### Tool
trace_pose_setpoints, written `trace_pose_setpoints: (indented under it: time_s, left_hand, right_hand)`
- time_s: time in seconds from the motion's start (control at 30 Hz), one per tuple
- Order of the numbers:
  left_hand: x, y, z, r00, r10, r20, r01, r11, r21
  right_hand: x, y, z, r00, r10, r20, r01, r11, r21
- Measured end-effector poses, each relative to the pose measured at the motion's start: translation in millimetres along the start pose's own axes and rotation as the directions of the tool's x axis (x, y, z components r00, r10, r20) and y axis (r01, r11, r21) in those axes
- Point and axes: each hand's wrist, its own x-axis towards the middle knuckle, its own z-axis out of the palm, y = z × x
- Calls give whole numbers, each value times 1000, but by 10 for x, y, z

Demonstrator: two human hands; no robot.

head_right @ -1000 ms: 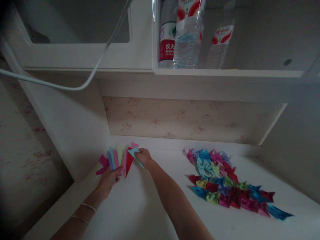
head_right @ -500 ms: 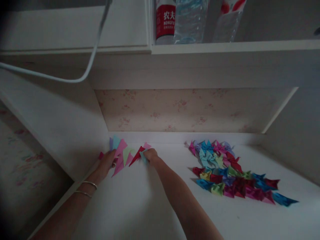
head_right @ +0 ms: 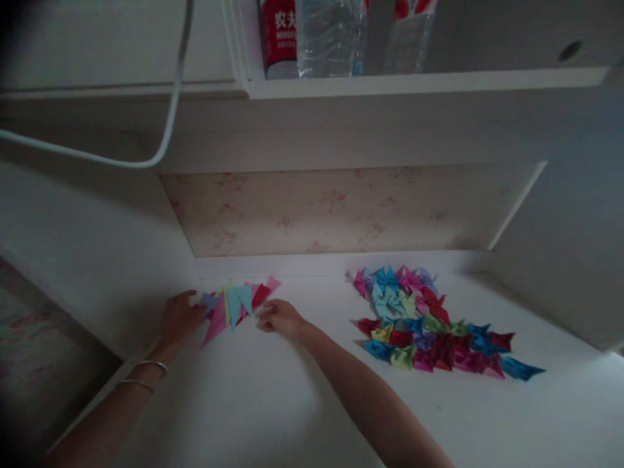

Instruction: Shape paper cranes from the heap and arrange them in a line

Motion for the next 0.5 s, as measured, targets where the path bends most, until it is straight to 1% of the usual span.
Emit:
trace_pose_setpoints:
  time_s: [0.03,0.07,0.1,0.13,0.17,0.2,0.23,0.3,0.37,0.43,0.5]
  left_hand:
    - [-6,17,46,991,130,18,-132,981,140]
    - [-22,49,115,967,239,83,-253,929,268]
    - [-48,91,204,939,300,168,-341,872,352]
    - [-79,142,307,919,306,246,-383,838,388]
    - [-115,195,417,908,288,305,-397,825,402]
    - [-153,249,529,904,263,336,-392,825,408]
    - [-190,300,634,906,243,345,-379,830,409]
    - [-255,391,811,915,215,343,-351,843,408]
    - [-300,469,931,922,186,340,-322,856,403]
    - [-328,545,1004,924,140,356,-285,872,398]
    - [-348,618,1053,912,100,398,-267,881,390]
  right_hand:
    - [-142,59,-37,1000,13,22,-13,1000,-6]
    - [-288,125,-71,998,26,51,-25,1000,-13]
    - [-437,197,-104,995,41,88,-39,999,-23]
    - [-584,274,-135,990,50,129,-47,998,-30]
    - [-726,354,-163,984,65,166,-59,998,-39]
    - [-862,432,-190,978,75,195,-66,996,-53]
    - [-987,505,-214,974,71,216,-56,996,-73]
    - [-1200,614,-257,974,18,227,12,992,-129]
    - [-1352,660,-287,975,-69,211,115,971,-209]
    - [-1441,649,-301,968,-169,188,225,914,-337]
    - [-1482,608,-304,938,-281,202,344,817,-462]
